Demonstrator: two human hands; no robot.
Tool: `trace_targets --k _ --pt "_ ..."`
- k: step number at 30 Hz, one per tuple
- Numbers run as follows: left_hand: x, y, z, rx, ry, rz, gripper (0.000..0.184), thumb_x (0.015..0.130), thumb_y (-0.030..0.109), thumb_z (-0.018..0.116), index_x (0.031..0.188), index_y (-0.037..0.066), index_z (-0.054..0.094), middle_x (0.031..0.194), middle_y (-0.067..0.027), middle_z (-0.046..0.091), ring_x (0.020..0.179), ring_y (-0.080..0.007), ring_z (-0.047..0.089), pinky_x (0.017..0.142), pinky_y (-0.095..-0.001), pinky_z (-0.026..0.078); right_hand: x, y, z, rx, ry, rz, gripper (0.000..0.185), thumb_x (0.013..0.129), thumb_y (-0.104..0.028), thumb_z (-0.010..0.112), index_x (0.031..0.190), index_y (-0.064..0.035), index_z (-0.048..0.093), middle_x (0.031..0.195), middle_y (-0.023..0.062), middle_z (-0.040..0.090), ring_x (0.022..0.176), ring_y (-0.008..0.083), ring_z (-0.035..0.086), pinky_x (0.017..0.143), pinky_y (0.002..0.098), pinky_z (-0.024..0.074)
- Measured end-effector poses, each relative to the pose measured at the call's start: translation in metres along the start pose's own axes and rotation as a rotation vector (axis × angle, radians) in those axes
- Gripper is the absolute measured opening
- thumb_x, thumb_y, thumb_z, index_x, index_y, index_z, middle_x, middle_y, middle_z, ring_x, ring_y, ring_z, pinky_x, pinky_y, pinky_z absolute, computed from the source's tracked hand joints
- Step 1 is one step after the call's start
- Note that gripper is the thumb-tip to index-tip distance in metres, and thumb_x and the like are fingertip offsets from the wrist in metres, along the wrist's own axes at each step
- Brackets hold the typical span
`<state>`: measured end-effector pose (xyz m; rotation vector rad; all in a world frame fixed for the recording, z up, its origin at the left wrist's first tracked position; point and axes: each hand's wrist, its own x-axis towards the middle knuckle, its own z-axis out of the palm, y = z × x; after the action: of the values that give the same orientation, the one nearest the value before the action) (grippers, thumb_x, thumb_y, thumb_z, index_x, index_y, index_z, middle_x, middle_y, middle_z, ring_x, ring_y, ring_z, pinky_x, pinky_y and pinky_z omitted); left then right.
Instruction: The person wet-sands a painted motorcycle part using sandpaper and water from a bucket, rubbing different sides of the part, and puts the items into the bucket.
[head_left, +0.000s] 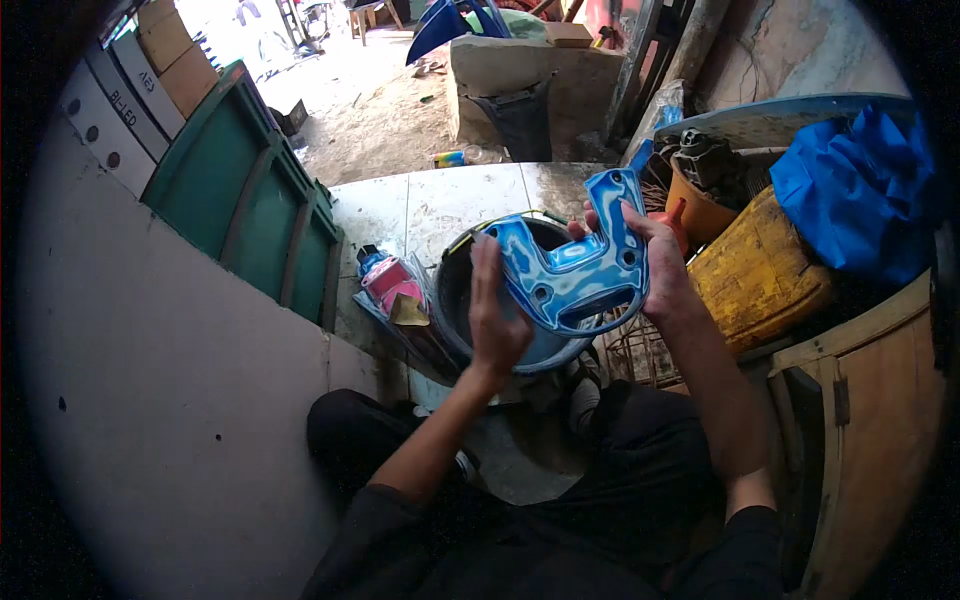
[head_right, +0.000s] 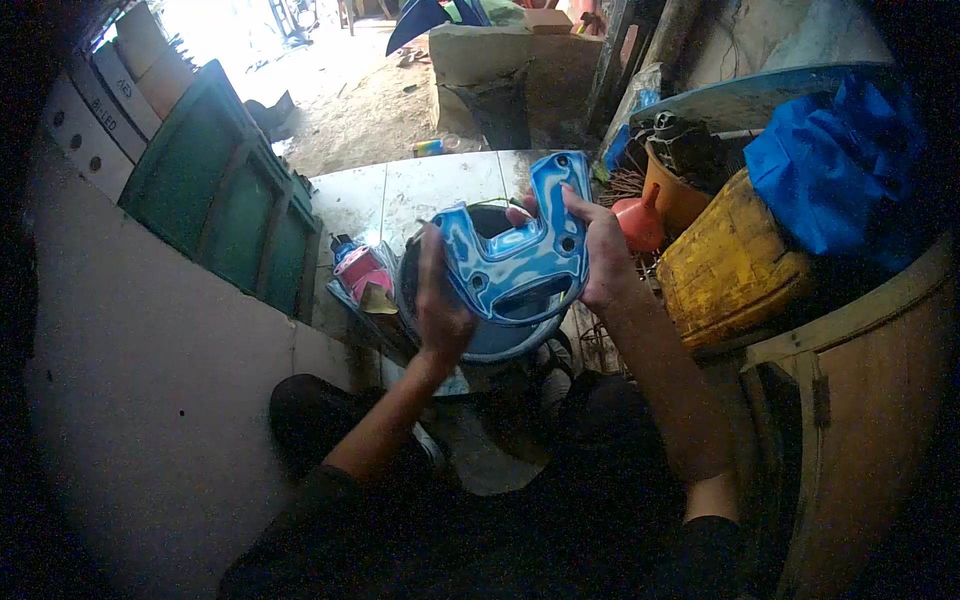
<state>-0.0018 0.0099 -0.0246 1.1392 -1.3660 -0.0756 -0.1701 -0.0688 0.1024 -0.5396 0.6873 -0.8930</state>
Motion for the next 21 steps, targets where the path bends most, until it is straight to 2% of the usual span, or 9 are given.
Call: trace_targets --k 3,5,7,9,13,15,17,19,21 --pt "-0.035 0.024 0.004 -0.032 -0.088 0.108 0.056 0.085 -0.002 0.056 0.14 0.003 0.051 0.148 -0.0218 0.046 0.144 -0.047 0.03 0.116 -0.0525 0.03 0.005 -0.002 -0.003 0.038 0.034 -0.016 0.042 0.104 -0.035 0.045 0.127 -0.0001 0.052 0.112 0.0128 0.065 0.11 0.0283 0.064 0.096 0.0545 0.0528" --pt "-0.048 0.033 0.006 -0.062 -0.265 0.208 0.053 0.084 -0.001 0.06 0.137 0.005 0.055 0.147 -0.0197 0.048 0.144 -0.045 0.032 0.114 -0.0526 0.033 0.005 -0.002 -0.01 0.018 0.027 -0.019 0.041 0.104 -0.034 0.045 0.125 0.0003 0.052 0.111 0.0137 0.065 0.108 0.0291 0.065 0.095 0.0534 0.053" --pt "-0.018 0.01 -0.005 0.021 -0.234 0.245 0.057 0.081 0.0 0.066 0.136 0.005 0.056 0.147 -0.0184 0.049 0.144 -0.0416 0.034 0.113 -0.0518 0.035 0.001 -0.003 -0.001 0.079 0.034 0.016 0.039 0.104 -0.031 0.046 0.125 0.0011 0.053 0.11 0.0146 0.066 0.106 0.03 0.066 0.095 0.051 0.0534" --pt "0.013 0.004 -0.009 -0.019 -0.021 -0.122 0.061 0.079 0.002 0.068 0.138 0.003 0.054 0.147 -0.02 0.048 0.144 -0.0422 0.032 0.115 -0.0509 0.032 0.001 0.003 0.001 0.014 0.039 -0.008 0.04 0.104 -0.031 0.046 0.127 0.001 0.052 0.11 0.0146 0.066 0.106 0.0295 0.066 0.094 0.0506 0.0537" --pt "-0.02 0.006 0.005 -0.029 -0.014 -0.01 0.064 0.078 -0.001 0.065 0.14 0.001 0.05 0.147 -0.0219 0.047 0.145 -0.0434 0.029 0.118 -0.051 0.028 0.005 0.008 0.001 -0.013 0.053 -0.031 0.04 0.103 -0.031 0.047 0.127 0.0005 0.052 0.11 0.0145 0.066 0.107 0.0291 0.066 0.094 0.0505 0.054" --pt "-0.044 0.038 0.002 -0.077 -0.288 0.084 0.063 0.082 -0.003 0.056 0.144 -0.002 0.044 0.15 -0.0239 0.042 0.148 -0.0417 0.023 0.12 -0.0504 0.024 0.014 0.013 -0.016 -0.003 0.076 -0.013 0.039 0.103 -0.03 0.047 0.127 -0.0002 0.053 0.11 0.0142 0.066 0.105 0.029 0.066 0.093 0.0502 0.0546" --pt "-0.038 0.019 0.003 -0.05 -0.302 0.088 0.064 0.082 -0.003 0.056 0.144 -0.002 0.043 0.151 -0.0244 0.041 0.147 -0.0416 0.025 0.12 -0.0487 0.023 0.013 0.013 -0.02 0.028 0.024 -0.005 0.039 0.103 -0.03 0.048 0.127 0.0004 0.053 0.109 0.0141 0.066 0.104 0.0289 0.067 0.092 0.0502 0.0553" --pt "-0.01 -0.014 0.003 -0.001 -0.197 0.08 0.069 0.077 0.0 0.061 0.145 0.004 0.046 0.149 -0.021 0.045 0.146 -0.0424 0.028 0.119 -0.0477 0.028 0.007 0.005 -0.009 0.035 0.044 0.047 0.039 0.103 -0.03 0.049 0.126 0.0009 0.052 0.108 0.0138 0.065 0.103 0.0284 0.067 0.091 0.0501 0.0558" --pt "0.012 -0.024 0.002 -0.042 -0.126 -0.088 0.083 0.077 0.013 0.076 0.15 0.005 0.037 0.152 -0.0208 0.04 0.146 -0.0412 0.028 0.119 -0.0467 0.028 0.01 0.007 -0.012 0.024 -0.044 -0.018 0.039 0.103 -0.03 0.049 0.125 0.0013 0.053 0.108 0.0134 0.065 0.103 0.0281 0.067 0.09 0.0503 0.0561"
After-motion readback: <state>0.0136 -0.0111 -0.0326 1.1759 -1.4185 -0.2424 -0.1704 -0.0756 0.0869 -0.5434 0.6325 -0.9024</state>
